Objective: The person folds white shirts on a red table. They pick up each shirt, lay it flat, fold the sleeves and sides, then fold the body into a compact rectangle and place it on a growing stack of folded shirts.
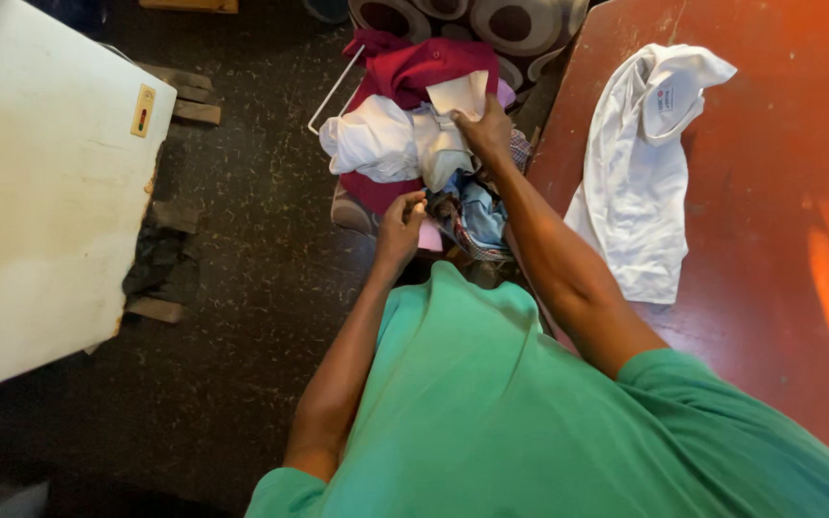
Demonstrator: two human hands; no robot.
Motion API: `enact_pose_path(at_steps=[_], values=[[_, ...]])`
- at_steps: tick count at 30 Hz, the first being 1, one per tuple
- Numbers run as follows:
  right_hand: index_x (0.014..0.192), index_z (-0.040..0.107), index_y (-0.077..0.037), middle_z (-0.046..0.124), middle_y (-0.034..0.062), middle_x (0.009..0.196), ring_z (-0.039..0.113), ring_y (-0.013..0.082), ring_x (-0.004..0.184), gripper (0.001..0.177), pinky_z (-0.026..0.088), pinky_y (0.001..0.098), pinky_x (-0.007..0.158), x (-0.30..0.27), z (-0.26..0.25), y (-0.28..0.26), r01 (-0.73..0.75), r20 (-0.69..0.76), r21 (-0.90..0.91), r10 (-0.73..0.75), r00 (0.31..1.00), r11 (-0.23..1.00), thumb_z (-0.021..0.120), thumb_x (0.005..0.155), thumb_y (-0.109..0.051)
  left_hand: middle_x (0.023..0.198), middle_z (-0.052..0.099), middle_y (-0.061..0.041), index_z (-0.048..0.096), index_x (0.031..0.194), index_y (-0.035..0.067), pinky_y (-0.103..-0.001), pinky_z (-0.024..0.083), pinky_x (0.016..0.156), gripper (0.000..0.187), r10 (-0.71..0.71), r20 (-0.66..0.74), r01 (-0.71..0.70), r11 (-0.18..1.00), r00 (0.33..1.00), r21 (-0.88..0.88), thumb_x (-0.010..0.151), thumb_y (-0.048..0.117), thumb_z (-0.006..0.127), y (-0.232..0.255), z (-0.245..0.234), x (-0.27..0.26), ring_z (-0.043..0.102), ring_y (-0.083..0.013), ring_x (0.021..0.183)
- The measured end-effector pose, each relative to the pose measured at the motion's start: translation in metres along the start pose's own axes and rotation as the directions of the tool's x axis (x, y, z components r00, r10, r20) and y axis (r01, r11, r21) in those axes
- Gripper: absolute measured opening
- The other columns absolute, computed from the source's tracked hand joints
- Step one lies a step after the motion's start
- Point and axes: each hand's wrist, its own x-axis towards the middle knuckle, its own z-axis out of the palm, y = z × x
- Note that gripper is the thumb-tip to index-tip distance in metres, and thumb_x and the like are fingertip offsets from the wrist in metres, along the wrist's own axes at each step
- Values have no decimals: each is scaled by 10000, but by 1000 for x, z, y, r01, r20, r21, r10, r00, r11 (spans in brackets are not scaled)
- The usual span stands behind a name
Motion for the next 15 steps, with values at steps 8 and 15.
enact_pose_path(at_steps=[8, 15], values=[[1110, 690, -24, 671, 29, 834, 579, 97, 633, 279, 463, 276, 564, 3, -39, -71, -288, 220, 633, 190, 957, 719, 716, 1006, -282, 1445, 452, -214, 332, 1530, 29, -386, 525, 994, 748, 170, 36, -173, 974, 985, 143, 908, 157, 726, 44, -6, 76, 560, -317, 1241], [1183, 668, -38, 692, 22, 918, 586, 89, 697, 301, 480, 247, 594, -39, -106, -147, -360, 358, 688, 137, 924, 630, 690, 1028, -294, 1516, 457, -182, 523, 1432, 67, -457, 466, 1091, 627, 409, 255, -480, 781, 876, 399, 835, -4, 704, 53, 25, 163, 515, -438, 1312]])
